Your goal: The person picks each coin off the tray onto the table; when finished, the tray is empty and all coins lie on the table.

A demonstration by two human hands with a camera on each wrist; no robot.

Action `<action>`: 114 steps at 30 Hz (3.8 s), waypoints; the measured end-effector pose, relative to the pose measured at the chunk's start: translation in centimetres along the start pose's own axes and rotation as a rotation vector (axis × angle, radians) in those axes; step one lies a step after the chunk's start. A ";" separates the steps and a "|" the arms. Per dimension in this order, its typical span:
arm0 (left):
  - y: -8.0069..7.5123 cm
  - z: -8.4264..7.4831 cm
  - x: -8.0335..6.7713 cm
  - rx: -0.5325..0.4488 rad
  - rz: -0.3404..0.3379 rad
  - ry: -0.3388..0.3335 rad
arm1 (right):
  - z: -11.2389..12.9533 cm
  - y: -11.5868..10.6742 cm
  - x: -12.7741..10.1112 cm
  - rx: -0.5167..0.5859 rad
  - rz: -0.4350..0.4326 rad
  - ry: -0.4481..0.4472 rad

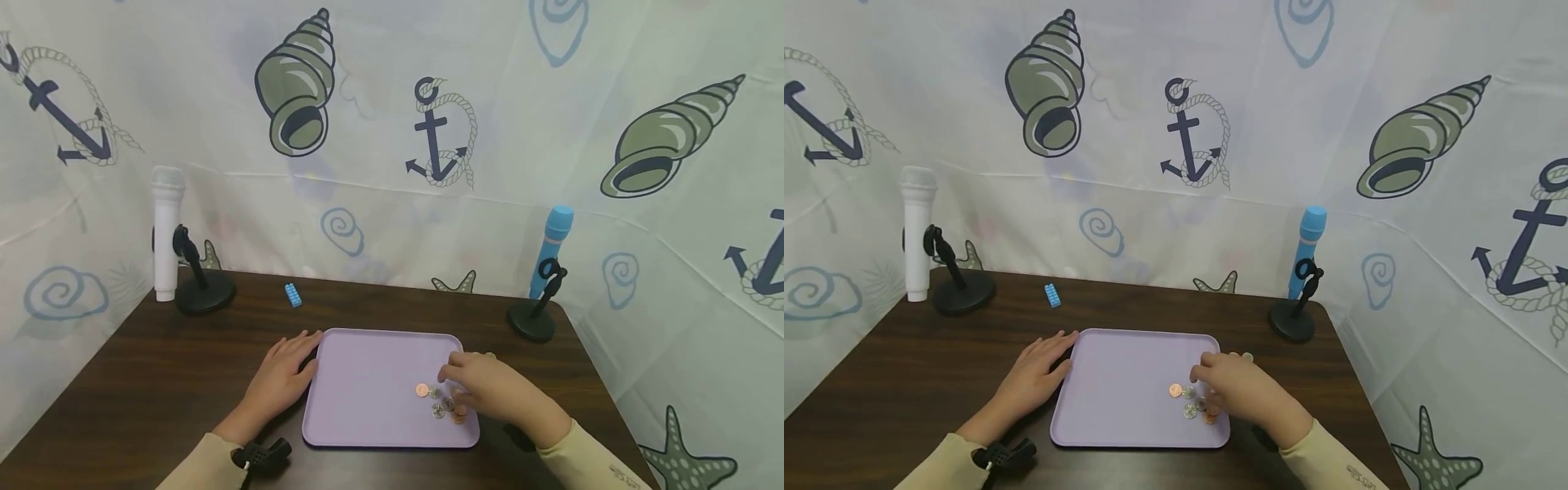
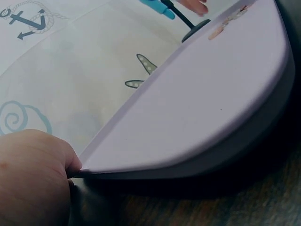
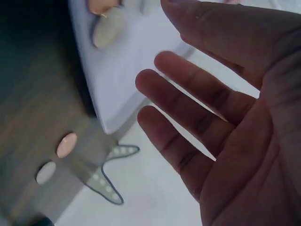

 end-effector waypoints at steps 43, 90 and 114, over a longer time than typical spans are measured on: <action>-0.1 0.2 0.1 -0.014 0.006 -0.013 | -1.3 1.6 -1.6 0.250 -0.261 0.100; 0.3 0.4 0.3 0.005 0.023 -0.023 | -15.1 6.5 -9.3 0.961 -0.485 0.885; 0.2 0.2 0.1 0.000 0.014 -0.021 | -15.2 6.4 -9.2 0.799 -0.410 0.915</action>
Point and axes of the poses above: each hand's wrist, its own x-axis towards the middle knuckle, its own y-axis out of the palm, z = x × y, the point moved 3 cm from there along x, towards the middle knuckle, and after that the axes turned 13 degrees about -z, right-handed, at the moved point
